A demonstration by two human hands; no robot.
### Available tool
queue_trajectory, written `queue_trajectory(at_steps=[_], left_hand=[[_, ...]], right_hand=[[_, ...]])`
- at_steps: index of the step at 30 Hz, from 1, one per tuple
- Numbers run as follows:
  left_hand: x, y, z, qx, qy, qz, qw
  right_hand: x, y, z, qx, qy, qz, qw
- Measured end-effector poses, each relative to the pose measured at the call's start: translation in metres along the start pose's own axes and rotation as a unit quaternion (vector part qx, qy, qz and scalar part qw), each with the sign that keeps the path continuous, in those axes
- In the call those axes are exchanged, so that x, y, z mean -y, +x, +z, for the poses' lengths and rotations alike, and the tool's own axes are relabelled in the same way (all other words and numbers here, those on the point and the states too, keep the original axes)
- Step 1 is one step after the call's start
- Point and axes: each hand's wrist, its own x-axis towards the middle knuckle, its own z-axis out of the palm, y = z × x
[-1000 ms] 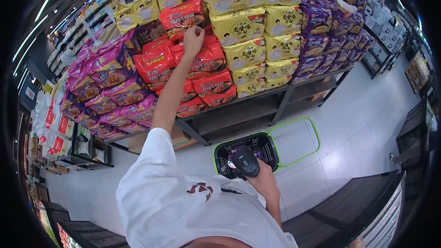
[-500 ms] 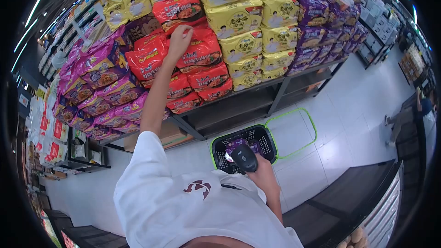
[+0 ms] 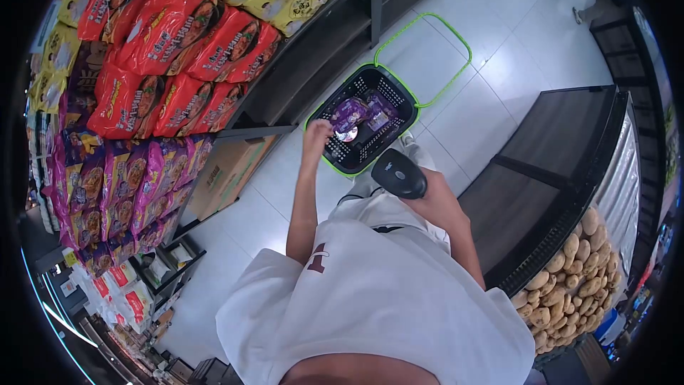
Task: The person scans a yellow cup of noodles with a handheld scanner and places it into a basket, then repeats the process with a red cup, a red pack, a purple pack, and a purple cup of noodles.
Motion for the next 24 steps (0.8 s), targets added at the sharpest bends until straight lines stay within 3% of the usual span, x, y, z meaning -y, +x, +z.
queue_trajectory(at_steps=[1, 3, 5, 7, 10, 11, 12, 14, 17, 20, 24], left_hand=[[0.008, -0.035, 0.021, 0.024, 0.006, -0.102, 0.995], [0.045, -0.089, 0.048, 0.140, 0.025, -0.070, 0.987], [0.070, -0.128, 0.068, 0.200, 0.002, -0.172, 0.965], [0.072, -0.138, 0.092, 0.195, 0.062, -0.180, 0.962], [0.081, -0.113, 0.135, 0.188, 0.183, -0.188, 0.946], [0.095, -0.096, 0.148, 0.181, 0.199, -0.256, 0.928], [0.116, -0.087, 0.163, 0.135, 0.233, -0.145, 0.952], [0.146, -0.061, 0.195, 0.047, 0.273, -0.131, 0.952], [0.162, -0.022, 0.252, 0.008, 0.067, -0.287, 0.955], [0.169, 0.005, 0.298, 0.031, 0.081, -0.358, 0.930], [0.179, 0.032, 0.344, 0.084, 0.043, -0.257, 0.962]], right_hand=[[-0.009, 0.000, -0.009, -0.011, 0.035, 0.021, 0.999], [-0.029, 0.004, -0.026, -0.027, 0.105, 0.061, 0.992], [-0.032, 0.021, -0.053, -0.019, 0.153, 0.062, 0.986], [-0.046, 0.042, -0.090, 0.001, 0.166, 0.043, 0.985], [-0.063, 0.069, -0.160, 0.021, 0.182, 0.084, 0.979], [-0.070, 0.076, -0.185, 0.017, 0.195, 0.107, 0.975], [-0.082, 0.086, -0.211, 0.011, 0.184, 0.111, 0.977], [-0.113, 0.097, -0.257, -0.012, 0.175, 0.126, 0.976], [-0.146, 0.101, -0.314, -0.068, 0.169, 0.169, 0.969], [-0.158, 0.102, -0.360, -0.095, 0.181, 0.174, 0.963], [-0.167, 0.095, -0.392, -0.157, 0.219, 0.172, 0.948]])
